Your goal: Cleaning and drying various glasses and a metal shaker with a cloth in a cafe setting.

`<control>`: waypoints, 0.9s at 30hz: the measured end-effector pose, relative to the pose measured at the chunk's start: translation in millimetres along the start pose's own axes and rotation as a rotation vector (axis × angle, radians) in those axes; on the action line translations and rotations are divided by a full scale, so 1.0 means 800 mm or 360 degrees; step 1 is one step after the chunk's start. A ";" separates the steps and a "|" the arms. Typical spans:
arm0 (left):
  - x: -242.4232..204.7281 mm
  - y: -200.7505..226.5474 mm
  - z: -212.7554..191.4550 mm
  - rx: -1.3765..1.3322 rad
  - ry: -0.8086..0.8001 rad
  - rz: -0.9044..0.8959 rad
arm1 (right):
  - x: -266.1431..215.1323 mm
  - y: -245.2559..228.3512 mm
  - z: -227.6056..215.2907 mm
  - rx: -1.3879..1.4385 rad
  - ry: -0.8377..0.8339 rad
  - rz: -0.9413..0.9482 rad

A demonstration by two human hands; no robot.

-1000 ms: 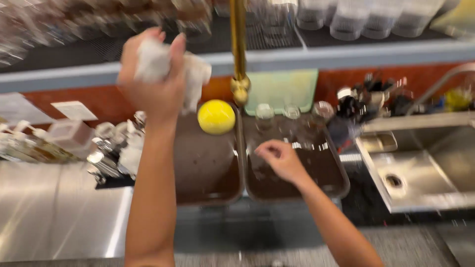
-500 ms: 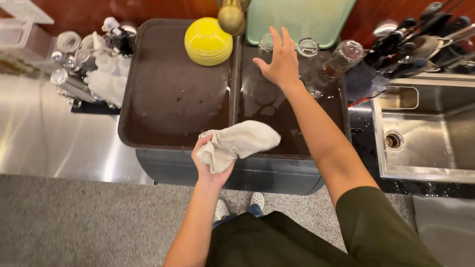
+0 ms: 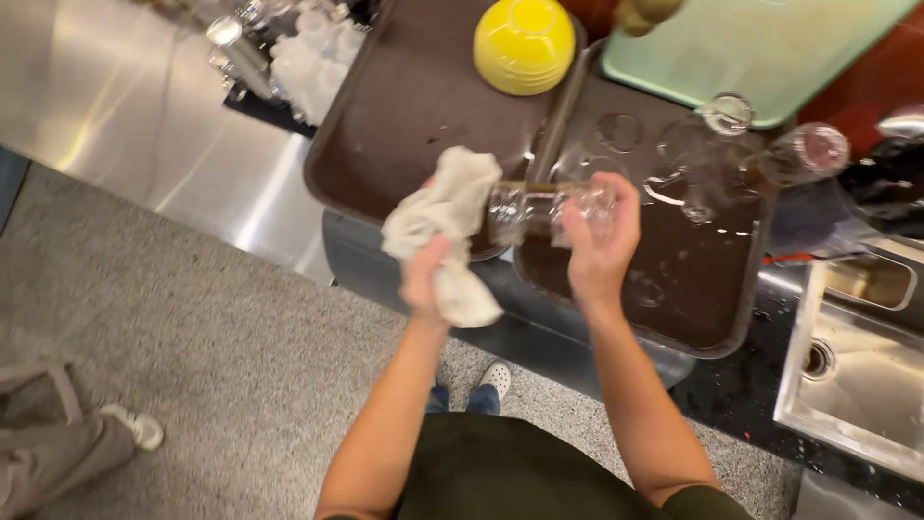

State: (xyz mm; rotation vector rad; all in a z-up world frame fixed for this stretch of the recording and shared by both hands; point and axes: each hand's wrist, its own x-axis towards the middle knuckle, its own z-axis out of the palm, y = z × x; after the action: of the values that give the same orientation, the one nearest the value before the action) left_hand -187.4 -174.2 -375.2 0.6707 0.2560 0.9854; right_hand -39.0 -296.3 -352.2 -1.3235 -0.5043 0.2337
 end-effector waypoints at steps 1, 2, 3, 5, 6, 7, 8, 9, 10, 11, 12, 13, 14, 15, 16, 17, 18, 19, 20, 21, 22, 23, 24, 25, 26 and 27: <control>-0.007 0.009 0.020 0.0010 0.0027 0.0016 | -0.016 0.000 0.015 0.0007 -0.0027 0.0017; -0.011 0.017 0.041 0.0481 -0.0065 0.0284 | -0.030 0.000 0.029 0.0040 -0.0070 -0.0047; -0.013 0.025 0.061 0.0956 -0.0154 0.0547 | -0.044 -0.001 0.043 0.0075 -0.0112 -0.0111; -0.011 0.028 0.050 0.0923 0.0040 0.0548 | -0.062 -0.002 0.068 0.0011 -0.0093 -0.0156; -0.011 0.025 0.046 0.0873 0.0225 0.0531 | -0.070 -0.002 0.076 -0.0070 -0.0059 -0.0203; -0.014 0.029 0.041 0.0863 0.0227 0.0524 | -0.074 0.001 0.083 -0.0082 -0.0059 -0.0204; -0.012 0.036 0.034 0.0888 0.0228 0.0531 | -0.075 0.005 0.096 -0.0035 -0.0028 -0.0343; -0.008 0.044 0.026 0.0913 0.0229 0.0539 | -0.075 0.010 0.111 0.0013 0.0001 -0.0482; 0.001 0.066 0.023 0.0911 0.0221 0.0529 | -0.078 0.012 0.122 0.0006 0.0012 -0.0482; 0.010 0.087 0.018 0.0907 0.0068 0.0443 | -0.082 0.016 0.134 0.0103 0.0000 -0.0468; 0.016 0.108 0.013 0.0897 -0.0085 0.0348 | -0.089 0.019 0.145 0.0192 -0.0008 -0.0451; 0.019 0.120 0.006 0.0890 -0.0094 0.0329 | -0.096 0.016 0.157 0.0177 0.0009 -0.0449; 0.029 0.135 -0.002 0.0995 -0.0133 0.0463 | -0.097 0.014 0.176 0.0197 0.0025 -0.0457; 0.040 0.151 -0.010 0.1097 -0.0171 0.0599 | -0.099 0.011 0.196 0.0218 0.0042 -0.0465; 0.044 0.157 -0.024 0.1090 -0.0186 0.0598 | -0.101 0.006 0.211 0.0214 0.0054 -0.0476; 0.049 0.164 -0.038 0.1024 -0.0168 0.0581 | -0.103 0.001 0.226 0.0143 0.0037 -0.0478; 0.058 0.174 -0.053 0.0966 -0.0155 0.0577 | -0.103 -0.003 0.245 0.0088 0.0018 -0.0486; 0.070 0.199 -0.053 0.0967 -0.0174 0.0588 | -0.102 0.002 0.259 0.0098 0.0028 -0.0502; 0.077 0.220 -0.052 0.1095 -0.0281 0.0762 | -0.105 0.007 0.268 0.0031 0.0062 -0.0535; 0.083 0.241 -0.050 0.1219 -0.0394 0.0936 | -0.109 0.011 0.274 -0.0036 0.0096 -0.0567; 0.092 0.257 -0.056 0.1211 -0.0412 0.0927 | -0.108 0.009 0.286 -0.0043 0.0115 -0.0571; 0.100 0.273 -0.061 0.1365 -0.0581 0.1166 | -0.107 0.006 0.296 0.0207 0.0055 -0.0312; 0.111 0.286 -0.063 0.1507 -0.0749 0.1418 | -0.102 0.003 0.304 0.0458 -0.0013 -0.0062; 0.122 0.294 -0.071 0.1491 -0.0765 0.1420 | -0.096 0.002 0.307 0.0453 0.0001 -0.0076; 0.131 0.301 -0.081 0.1407 -0.0990 0.1595 | -0.092 0.001 0.310 0.0720 -0.0074 0.0483; 0.139 0.308 -0.090 0.1312 -0.1215 0.1765 | -0.088 0.001 0.312 0.0977 -0.0143 0.1047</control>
State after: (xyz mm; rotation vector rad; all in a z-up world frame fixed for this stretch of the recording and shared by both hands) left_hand -330.1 39.8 -265.4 2.0049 -0.4912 1.5674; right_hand -219.7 -111.6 -329.0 -0.8341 -0.0343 0.9194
